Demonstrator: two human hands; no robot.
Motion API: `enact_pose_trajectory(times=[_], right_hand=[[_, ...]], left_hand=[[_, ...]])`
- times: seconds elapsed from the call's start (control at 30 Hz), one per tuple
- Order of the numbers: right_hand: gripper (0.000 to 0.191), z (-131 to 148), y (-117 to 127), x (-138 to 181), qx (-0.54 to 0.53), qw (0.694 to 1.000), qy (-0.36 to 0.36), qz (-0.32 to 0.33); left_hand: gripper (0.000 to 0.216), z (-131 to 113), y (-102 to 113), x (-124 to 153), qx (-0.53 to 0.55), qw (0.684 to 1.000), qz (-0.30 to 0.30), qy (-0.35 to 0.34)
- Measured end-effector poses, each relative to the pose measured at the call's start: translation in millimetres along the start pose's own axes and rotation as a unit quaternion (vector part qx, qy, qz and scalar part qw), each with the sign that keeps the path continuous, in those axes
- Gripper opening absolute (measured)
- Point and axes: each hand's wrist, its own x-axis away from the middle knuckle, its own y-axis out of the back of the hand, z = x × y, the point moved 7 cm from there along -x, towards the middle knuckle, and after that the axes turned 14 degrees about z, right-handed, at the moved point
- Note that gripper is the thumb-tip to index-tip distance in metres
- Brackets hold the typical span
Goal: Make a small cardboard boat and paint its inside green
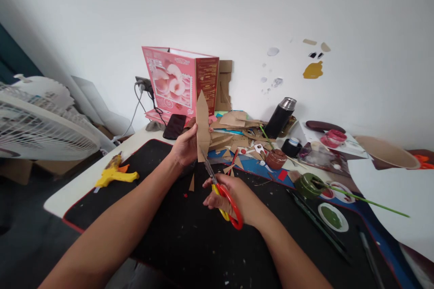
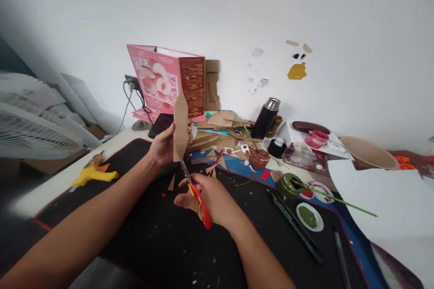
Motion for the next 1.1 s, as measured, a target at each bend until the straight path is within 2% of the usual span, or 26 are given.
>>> enact_pose_trajectory(times=[0.13, 0.3, 0.4, 0.6, 0.83, 1.1], right_hand=[[0.07, -5.9, -1.1, -3.6, -0.037, 0.999, 0.001, -0.013], [0.068, 2.1, -4.0, -3.3, -0.048, 0.999, 0.003, -0.022], [0.063, 6.3, -4.1, -0.9, -0.019, 0.999, -0.013, -0.028], [0.056, 6.2, 5.5, 3.9, 0.059, 0.992, -0.054, -0.1], [0.051, 7.2, 7.1, 5.5, 0.112, 0.984, -0.044, -0.132], [0.035, 22.1, 8.3, 5.8, 0.225, 0.961, -0.028, -0.16]], left_hand=[[0.036, 0.4, -0.2, 0.1, -0.003, 1.0, -0.003, 0.001], [0.036, 0.3, 0.3, 0.3, -0.005, 1.0, -0.005, 0.001], [0.037, 1.2, 0.3, 0.2, -0.004, 1.0, 0.0, 0.005], [0.034, 0.7, 2.6, 0.5, 0.012, 1.0, -0.001, 0.001], [0.037, 2.3, 5.2, 0.3, 0.002, 1.0, -0.014, 0.003], [0.032, 5.6, 1.6, 0.0, -0.008, 1.0, -0.002, 0.014]])
